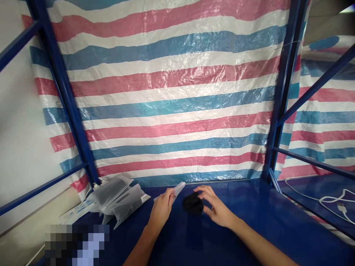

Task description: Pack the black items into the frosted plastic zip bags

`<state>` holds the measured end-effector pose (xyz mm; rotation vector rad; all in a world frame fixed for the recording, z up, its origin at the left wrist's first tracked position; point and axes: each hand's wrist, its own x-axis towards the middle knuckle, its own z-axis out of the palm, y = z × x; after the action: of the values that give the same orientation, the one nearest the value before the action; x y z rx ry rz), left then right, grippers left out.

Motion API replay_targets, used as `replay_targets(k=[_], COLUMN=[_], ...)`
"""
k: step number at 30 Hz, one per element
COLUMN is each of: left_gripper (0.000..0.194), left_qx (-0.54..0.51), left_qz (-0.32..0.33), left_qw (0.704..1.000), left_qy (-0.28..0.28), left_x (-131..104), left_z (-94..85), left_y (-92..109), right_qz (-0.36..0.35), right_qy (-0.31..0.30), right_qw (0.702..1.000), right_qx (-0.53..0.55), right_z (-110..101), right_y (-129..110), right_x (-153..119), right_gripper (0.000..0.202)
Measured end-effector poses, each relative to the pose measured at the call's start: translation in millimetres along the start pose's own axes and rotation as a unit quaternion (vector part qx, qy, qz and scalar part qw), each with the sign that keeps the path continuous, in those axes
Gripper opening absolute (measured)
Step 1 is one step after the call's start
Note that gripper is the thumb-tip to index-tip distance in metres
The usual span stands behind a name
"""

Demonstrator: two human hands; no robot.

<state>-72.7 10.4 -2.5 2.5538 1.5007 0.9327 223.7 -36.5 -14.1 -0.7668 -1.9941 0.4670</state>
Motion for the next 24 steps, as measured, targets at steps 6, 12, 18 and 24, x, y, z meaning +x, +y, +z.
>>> replay_targets(k=[6,12,18,24], left_gripper=[0.034,0.047,0.065,0.089], left_qx=[-0.049,-0.079,-0.088,-0.076], left_qz=[0.152,0.141,0.038,0.058], left_qw=[0.987,0.987,0.995,0.995], left_qy=[0.008,-0.021,-0.006,0.035], left_x=[-0.7,-6.5,-5.2,-3.8], left_z=[0.9,-2.5,11.1,23.9], left_y=[13.7,8.0,-16.5,-27.8], right_qz=[-0.172,-0.146,-0.078,0.037], right_qy=[-0.095,-0.064,-0.091,-0.051], right_qw=[0.924,0.92,0.963,0.992], right_qx=[-0.327,-0.358,-0.241,0.108], right_z=[21.1,22.3,3.1,8.2], right_y=[-19.9,-1.3,-7.9,-18.7], right_x=[5.5,11.4,9.8,-0.2], right_gripper=[0.051,0.051,0.045,0.022])
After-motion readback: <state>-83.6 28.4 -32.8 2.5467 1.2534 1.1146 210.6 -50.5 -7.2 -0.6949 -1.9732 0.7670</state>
